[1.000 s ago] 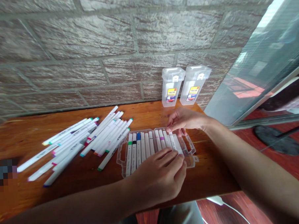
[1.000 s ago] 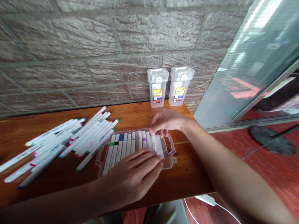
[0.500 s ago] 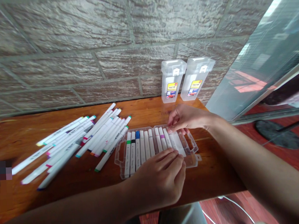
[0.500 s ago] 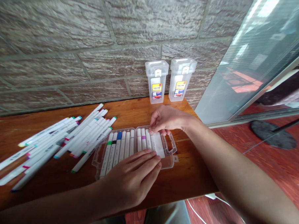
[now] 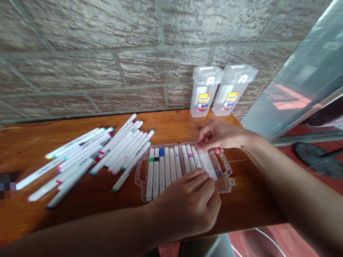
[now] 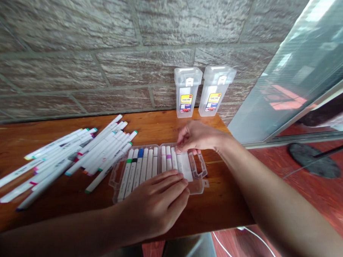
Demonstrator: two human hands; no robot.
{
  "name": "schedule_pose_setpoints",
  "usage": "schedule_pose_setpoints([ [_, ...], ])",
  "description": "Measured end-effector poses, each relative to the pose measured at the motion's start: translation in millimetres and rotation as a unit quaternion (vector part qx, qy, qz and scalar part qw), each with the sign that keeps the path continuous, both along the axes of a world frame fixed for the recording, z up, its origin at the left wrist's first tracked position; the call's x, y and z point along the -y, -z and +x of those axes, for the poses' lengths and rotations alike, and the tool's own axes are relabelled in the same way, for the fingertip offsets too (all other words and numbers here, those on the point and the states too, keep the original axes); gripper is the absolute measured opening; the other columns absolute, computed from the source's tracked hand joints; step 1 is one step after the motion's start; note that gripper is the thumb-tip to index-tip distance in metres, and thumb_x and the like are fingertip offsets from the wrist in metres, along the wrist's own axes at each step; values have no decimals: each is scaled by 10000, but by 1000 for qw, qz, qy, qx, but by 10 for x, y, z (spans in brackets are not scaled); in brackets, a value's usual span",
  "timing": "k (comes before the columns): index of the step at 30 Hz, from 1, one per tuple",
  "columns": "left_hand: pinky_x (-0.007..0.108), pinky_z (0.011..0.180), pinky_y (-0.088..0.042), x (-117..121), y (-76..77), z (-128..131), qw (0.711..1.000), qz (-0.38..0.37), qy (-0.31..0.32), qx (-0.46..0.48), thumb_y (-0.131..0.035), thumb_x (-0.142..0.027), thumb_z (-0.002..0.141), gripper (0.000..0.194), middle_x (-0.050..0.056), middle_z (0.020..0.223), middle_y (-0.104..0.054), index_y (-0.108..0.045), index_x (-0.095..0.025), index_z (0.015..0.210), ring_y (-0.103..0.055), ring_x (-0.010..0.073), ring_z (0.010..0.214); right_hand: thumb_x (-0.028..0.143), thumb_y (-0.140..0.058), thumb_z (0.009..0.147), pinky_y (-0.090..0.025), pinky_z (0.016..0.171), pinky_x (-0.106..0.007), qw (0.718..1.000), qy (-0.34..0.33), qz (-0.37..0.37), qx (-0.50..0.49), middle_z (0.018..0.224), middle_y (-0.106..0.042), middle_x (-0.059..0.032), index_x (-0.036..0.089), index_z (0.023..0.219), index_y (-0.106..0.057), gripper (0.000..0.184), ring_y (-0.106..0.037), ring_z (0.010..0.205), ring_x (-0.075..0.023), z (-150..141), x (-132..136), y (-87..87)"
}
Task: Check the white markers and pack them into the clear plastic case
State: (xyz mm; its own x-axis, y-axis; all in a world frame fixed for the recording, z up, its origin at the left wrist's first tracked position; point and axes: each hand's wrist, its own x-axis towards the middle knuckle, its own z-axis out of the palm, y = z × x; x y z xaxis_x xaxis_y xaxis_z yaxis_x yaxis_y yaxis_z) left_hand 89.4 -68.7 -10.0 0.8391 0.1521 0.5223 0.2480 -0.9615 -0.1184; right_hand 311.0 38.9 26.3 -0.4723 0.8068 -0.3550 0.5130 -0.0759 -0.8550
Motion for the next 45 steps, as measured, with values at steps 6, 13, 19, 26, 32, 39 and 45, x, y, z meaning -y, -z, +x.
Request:
schedule_pose_setpoints([
  [6, 396, 1095, -544, -3, 1, 10, 1000, -7, -2, 2, -573, -57, 966, 171, 95, 883, -733, -723, -102, 899, -726, 230, 975, 336, -903, 726, -391, 374, -174, 1000, -7, 1, -2, 519, -645, 28, 155, 768, -739, 248, -527, 397, -73, 24, -13, 37],
  [13, 387, 1107, -529, -20, -16, -6, 1000, -19, 5, -7, -579, -60, 967, 146, 78, 855, -688, -720, -81, 936, -701, 213, 910, 334, -889, 742, -403, 377, -174, 1000, -15, 6, -6, 533, -651, 27, 155, 780, -738, 238, -523, 398, -70, 40, -24, 59],
  [19, 391, 1128, -515, -20, 11, 1, 1000, -21, 2, -5, -568, -51, 965, 161, 74, 837, -674, -713, -91, 908, -696, 211, 934, 331, -887, 731, -417, 375, -171, 1000, -8, 9, 16, 543, -653, 24, 148, 783, -735, 244, -534, 405, -70, 18, -28, 47],
  [26, 380, 1108, -524, -15, -26, -2, 1000, -15, 2, -17, -551, -33, 959, 184, 55, 805, -639, -672, -121, 852, -669, 189, 819, 361, -900, 728, -415, 362, -160, 1000, -2, 8, 10, 564, -667, 17, 144, 812, -722, 293, -533, 398, -63, 32, -39, 92],
  [32, 399, 1090, -536, -1, -21, 3, 1000, 8, -2, -13, -543, -47, 960, 177, 56, 802, -627, -665, -130, 861, -658, 192, 791, 361, -915, 718, -402, 346, -160, 1000, -6, -1, 4, 578, -668, 25, 154, 852, -708, 322, -541, 392, -69, 57, -61, 130],
  [39, 434, 1091, -528, 9, 14, 5, 1000, 23, -7, -9, -545, -74, 966, 146, 58, 805, -626, -667, -124, 901, -657, 197, 788, 483, -841, 777, -359, 335, -192, 998, 42, 40, 24, 590, -675, 9, 182, 734, -645, 362, -507, 370, -76, 9, -60, 78],
  [45, 426, 999, -552, 35, -77, -14, 1000, 24, 4, 1, -545, -104, 979, 151, 63, 814, -630, -673, -131, 904, -639, 199, 774, 563, -672, 863, -252, 398, -243, 953, 155, 249, 71, 455, -485, 41, 198, 583, -558, 474, -359, 397, -82, 4, -157, 152],
])
